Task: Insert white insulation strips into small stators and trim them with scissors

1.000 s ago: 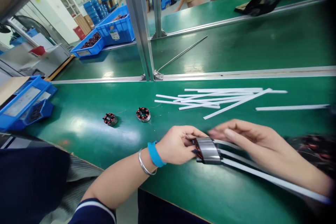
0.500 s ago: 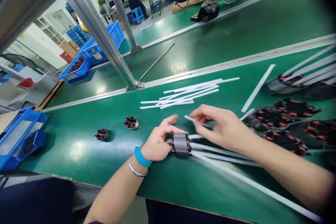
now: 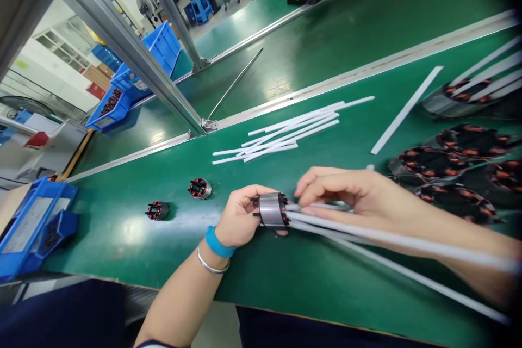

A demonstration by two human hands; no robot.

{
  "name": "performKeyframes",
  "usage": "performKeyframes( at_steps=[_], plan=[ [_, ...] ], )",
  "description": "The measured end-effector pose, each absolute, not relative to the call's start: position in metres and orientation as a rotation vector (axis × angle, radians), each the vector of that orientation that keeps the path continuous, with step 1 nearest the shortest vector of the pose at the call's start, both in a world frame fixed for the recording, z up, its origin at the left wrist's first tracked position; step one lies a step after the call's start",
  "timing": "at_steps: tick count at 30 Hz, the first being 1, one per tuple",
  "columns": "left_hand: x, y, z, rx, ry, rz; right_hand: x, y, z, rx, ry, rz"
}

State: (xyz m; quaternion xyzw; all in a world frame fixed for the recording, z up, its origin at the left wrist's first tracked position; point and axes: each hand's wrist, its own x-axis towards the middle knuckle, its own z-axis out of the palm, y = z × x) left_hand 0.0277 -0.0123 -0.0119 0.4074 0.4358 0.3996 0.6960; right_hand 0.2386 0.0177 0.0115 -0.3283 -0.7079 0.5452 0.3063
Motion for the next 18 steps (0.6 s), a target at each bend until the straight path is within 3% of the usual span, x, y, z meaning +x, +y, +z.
performKeyframes(
  at_steps=[6,18],
  plan=[
    [0.024,-0.013,-0.015,0.880,0.913,0.841,0.230,0.009,-0.007,-1.109,-1.712,1.433],
    [0.035,-0.026,-0.026,1.293,1.144,0.849,0.221,0.011,-0.027,-1.132,-1.503,1.615]
  ],
)
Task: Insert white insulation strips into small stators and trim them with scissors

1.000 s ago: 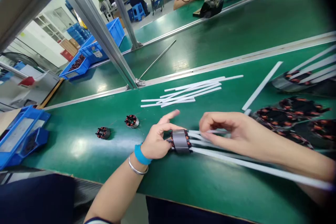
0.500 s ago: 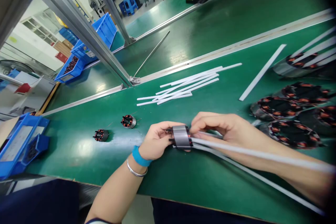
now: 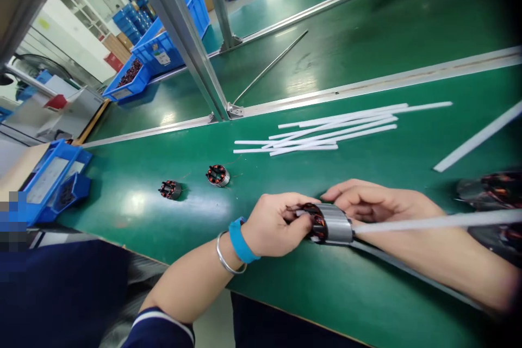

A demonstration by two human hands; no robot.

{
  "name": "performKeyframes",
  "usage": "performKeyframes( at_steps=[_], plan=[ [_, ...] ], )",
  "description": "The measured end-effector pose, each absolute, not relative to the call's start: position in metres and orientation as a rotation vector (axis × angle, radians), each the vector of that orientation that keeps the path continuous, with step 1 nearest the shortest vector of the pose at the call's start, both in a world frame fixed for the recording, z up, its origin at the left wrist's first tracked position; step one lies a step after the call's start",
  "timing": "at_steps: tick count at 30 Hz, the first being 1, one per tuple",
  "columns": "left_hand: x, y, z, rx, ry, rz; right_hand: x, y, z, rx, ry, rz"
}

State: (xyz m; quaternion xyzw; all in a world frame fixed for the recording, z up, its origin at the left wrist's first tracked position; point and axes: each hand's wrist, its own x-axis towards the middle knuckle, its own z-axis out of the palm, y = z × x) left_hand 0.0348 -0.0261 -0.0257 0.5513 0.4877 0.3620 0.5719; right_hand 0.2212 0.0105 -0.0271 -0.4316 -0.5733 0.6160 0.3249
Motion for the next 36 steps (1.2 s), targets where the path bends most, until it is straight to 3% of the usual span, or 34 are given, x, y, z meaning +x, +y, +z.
performKeyframes(
  at_steps=[4,15,25,36],
  plan=[
    [0.034,-0.026,-0.027,1.305,1.180,0.898,0.219,0.012,-0.024,-1.147,-1.599,1.712],
    [0.035,-0.025,-0.022,1.115,1.035,0.947,0.218,0.013,-0.018,-1.150,-1.646,1.570],
    [0.023,-0.014,-0.009,0.826,0.986,0.661,0.224,0.011,-0.012,-1.244,-1.720,1.550],
    [0.025,-0.012,-0.027,0.746,0.901,0.678,0.221,0.017,-0.012,-0.984,-1.702,1.746]
  ],
)
